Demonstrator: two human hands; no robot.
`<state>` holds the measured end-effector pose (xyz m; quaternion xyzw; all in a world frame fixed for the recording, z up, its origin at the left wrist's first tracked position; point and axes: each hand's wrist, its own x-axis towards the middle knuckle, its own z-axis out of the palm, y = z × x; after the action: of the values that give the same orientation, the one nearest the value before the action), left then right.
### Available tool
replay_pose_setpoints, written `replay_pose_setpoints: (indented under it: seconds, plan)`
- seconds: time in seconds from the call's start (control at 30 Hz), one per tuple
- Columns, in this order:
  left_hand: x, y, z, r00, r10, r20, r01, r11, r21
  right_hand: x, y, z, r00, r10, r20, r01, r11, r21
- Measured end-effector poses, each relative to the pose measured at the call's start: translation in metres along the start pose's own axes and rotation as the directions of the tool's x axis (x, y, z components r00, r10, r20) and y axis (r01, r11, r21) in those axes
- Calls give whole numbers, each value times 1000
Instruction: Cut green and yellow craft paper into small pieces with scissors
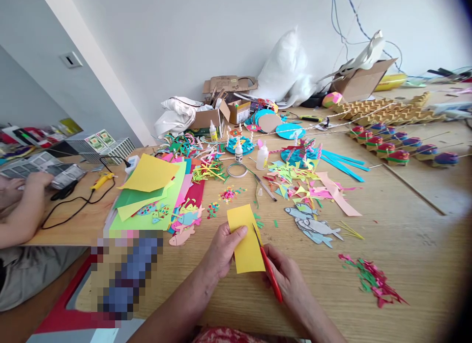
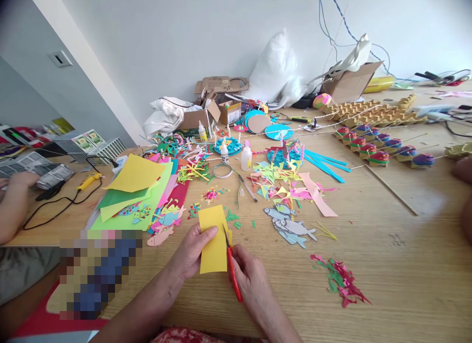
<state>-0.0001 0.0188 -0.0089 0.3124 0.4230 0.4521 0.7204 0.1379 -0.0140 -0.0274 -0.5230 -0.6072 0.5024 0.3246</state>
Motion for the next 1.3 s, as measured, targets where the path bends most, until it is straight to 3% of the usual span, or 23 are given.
replay_pose_setpoints:
  seconds: [0.3,0.53,0.77,1.3]
  plan:
    - [-1,-1,-1,1000,-20,-13,20,1000,0,0,6,3,999,-18,-31,18,1000,-15]
    - [1,4,-3,998,48,-36,-48,999,18,0,4,2,999,-37,-23,35,997,-64]
    - [-2,-1,0,1000,-1,-21,2,1000,28,0,2,1,1000,-13,15,13,1000,-14]
    - [-7,-7,-2,998,-66,-6,65,996,-66,-1,6,2,999,-31,-26,29,997,-67]
